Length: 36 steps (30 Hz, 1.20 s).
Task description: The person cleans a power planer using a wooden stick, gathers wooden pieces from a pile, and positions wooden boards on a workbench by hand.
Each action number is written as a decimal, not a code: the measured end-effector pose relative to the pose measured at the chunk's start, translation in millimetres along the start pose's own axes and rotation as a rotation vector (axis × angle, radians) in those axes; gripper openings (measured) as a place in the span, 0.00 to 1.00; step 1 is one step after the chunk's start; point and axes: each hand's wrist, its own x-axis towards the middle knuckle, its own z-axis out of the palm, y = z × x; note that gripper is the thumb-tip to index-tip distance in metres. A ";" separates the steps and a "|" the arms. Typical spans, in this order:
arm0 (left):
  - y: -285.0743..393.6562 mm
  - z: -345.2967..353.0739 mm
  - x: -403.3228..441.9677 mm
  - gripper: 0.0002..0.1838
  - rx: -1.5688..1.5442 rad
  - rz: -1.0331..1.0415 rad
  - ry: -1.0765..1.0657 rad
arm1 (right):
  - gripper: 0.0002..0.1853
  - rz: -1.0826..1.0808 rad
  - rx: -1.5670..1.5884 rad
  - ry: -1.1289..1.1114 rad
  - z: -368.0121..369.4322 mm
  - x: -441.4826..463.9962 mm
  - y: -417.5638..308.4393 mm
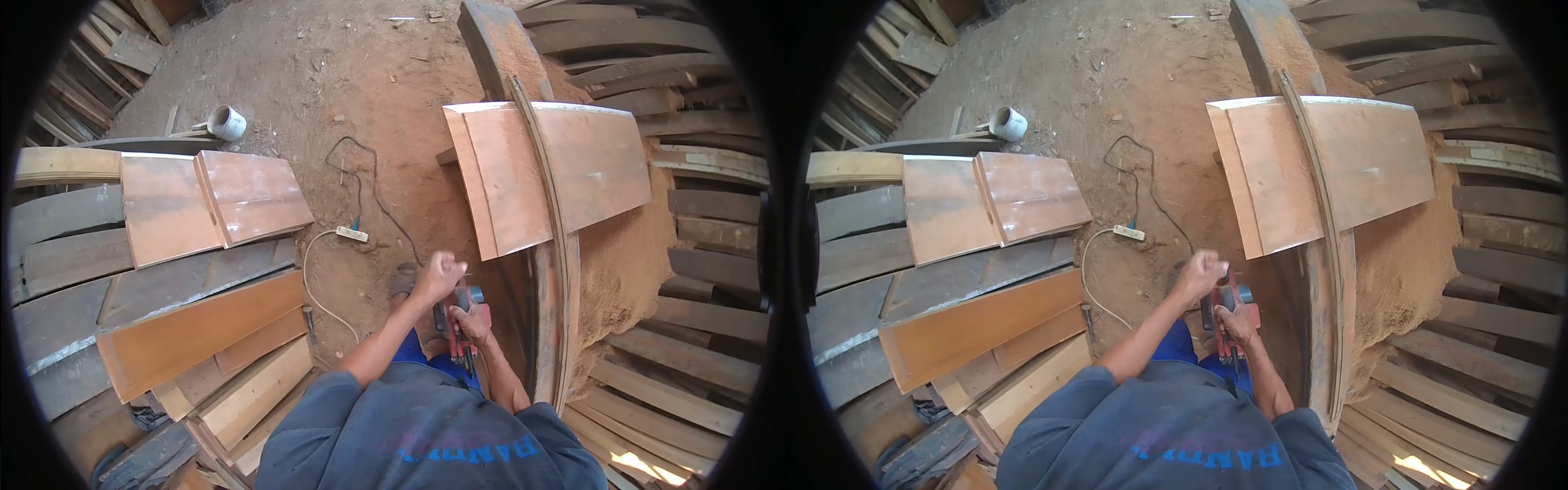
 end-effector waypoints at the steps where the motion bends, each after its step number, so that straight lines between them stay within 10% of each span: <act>1: -3.0 13.8 27.7 0.28 -0.062 0.046 0.104 | 0.14 -0.097 0.024 0.042 4.4 -5.5 -7.8; 14: 18.8 27.0 37.4 0.11 -0.261 -0.026 -0.239 | 0.25 -0.199 -0.248 -0.065 18.4 -31.5 -61.7; 18: -41.8 -27.5 -17.7 0.10 -0.365 0.168 0.148 | 0.26 -0.233 -0.249 -0.101 21.1 -43.4 -81.1; 22: -98.8 -65.6 -91.5 0.16 -0.011 0.010 0.547 | 0.24 -0.454 -0.309 -0.054 14.6 -43.7 -64.5; 25: -88.9 -36.9 -137.4 0.27 -0.163 -0.115 0.463 | 0.22 -0.444 -0.225 -0.089 8.3 -69.5 -78.8; 31: -31.3 39.3 -158.5 0.45 -0.346 0.379 0.378 | 0.19 -0.529 -0.120 -0.027 -3.1 -121.5 -109.7; 36: -36.3 53.0 -118.6 0.39 0.039 0.388 0.445 | 0.19 -0.603 -0.133 0.089 -25.4 -116.5 -103.8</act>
